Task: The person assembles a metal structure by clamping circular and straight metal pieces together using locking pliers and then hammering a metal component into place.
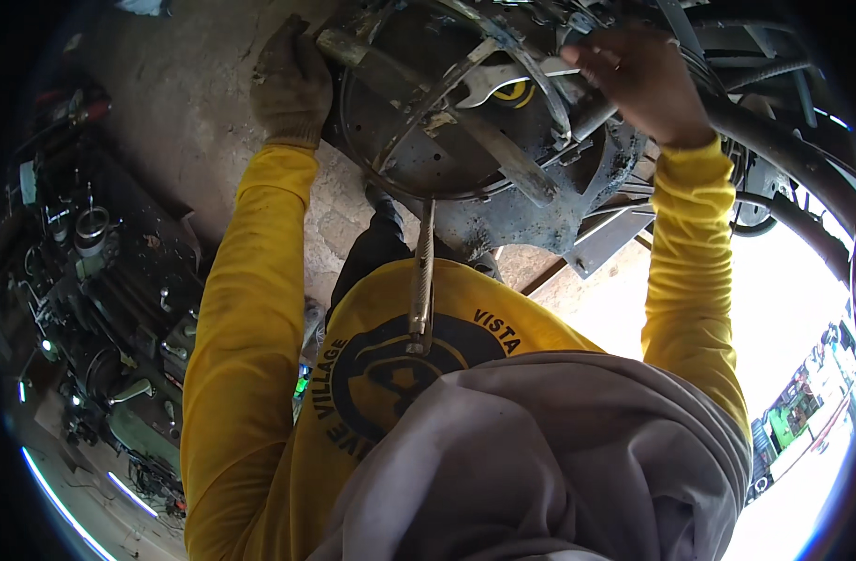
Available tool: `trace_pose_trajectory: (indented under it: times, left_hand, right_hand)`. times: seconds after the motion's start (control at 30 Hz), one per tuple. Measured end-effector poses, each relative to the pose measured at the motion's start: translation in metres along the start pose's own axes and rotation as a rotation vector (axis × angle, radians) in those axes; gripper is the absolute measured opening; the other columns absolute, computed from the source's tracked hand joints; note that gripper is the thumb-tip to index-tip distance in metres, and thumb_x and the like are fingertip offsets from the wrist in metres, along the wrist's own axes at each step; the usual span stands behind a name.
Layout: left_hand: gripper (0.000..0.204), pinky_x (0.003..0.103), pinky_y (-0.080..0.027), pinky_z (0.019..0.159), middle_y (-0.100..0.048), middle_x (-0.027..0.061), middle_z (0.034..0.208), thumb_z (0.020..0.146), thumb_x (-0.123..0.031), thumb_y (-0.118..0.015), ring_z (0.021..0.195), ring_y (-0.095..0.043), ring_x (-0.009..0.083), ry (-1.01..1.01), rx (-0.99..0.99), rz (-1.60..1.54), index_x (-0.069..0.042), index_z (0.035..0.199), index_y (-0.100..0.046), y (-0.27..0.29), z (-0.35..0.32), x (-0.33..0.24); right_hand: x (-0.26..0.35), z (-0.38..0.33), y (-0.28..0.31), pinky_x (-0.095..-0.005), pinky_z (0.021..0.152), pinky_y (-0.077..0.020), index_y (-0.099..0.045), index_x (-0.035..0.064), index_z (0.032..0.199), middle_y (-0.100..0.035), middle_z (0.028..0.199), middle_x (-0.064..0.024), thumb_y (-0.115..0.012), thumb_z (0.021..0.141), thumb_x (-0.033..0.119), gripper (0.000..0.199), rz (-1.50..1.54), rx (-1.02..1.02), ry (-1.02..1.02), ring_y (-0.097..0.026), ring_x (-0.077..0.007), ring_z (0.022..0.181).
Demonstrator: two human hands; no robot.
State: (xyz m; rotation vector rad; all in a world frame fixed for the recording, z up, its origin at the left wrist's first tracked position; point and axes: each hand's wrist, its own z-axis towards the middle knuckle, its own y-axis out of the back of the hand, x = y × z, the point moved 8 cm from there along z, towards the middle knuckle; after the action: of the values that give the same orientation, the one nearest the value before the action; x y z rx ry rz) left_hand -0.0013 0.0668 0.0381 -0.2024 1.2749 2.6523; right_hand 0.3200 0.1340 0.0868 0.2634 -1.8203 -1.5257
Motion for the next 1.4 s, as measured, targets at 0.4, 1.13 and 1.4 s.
trace_pose_trajectory:
  times: [0.4,1.13,1.4]
  left_hand:
    - [0.022,0.033,-0.052,0.088,-0.069,0.0067,0.109,0.095,-0.016,-0.052,0.1,-0.066,0.0248,0.205,0.041,-0.083,-0.009,0.111,-0.065,-0.006,0.001,0.009]
    - [0.026,0.034,-0.051,0.091,-0.069,0.0115,0.11,0.094,-0.013,-0.048,0.102,-0.066,0.0283,0.17,0.072,-0.078,-0.005,0.113,-0.064,-0.011,-0.003,0.017]
    - [0.025,0.036,-0.053,0.089,-0.069,0.0123,0.11,0.094,-0.013,-0.051,0.101,-0.066,0.0297,0.169,0.07,-0.047,-0.006,0.113,-0.064,-0.001,-0.002,0.01]
  right_hand:
    - [0.037,0.069,0.002,-0.0441,0.073,-0.0458,-0.071,0.0085,0.071,-0.062,0.067,-0.0112,-0.076,0.076,0.038,0.031,-0.168,-0.085,0.573,-0.058,-0.0305,0.073]
    - [0.063,0.127,-0.029,-0.0459,0.082,-0.0456,-0.076,0.0088,0.086,-0.069,0.088,-0.0126,-0.068,0.08,0.061,0.053,-0.156,0.241,0.524,-0.061,-0.0331,0.085]
    - [0.005,-0.009,-0.028,-0.0394,0.066,-0.0523,-0.075,0.0154,0.088,-0.068,0.069,-0.0077,-0.064,0.089,0.045,0.032,0.175,0.049,-0.206,-0.065,-0.0241,0.061]
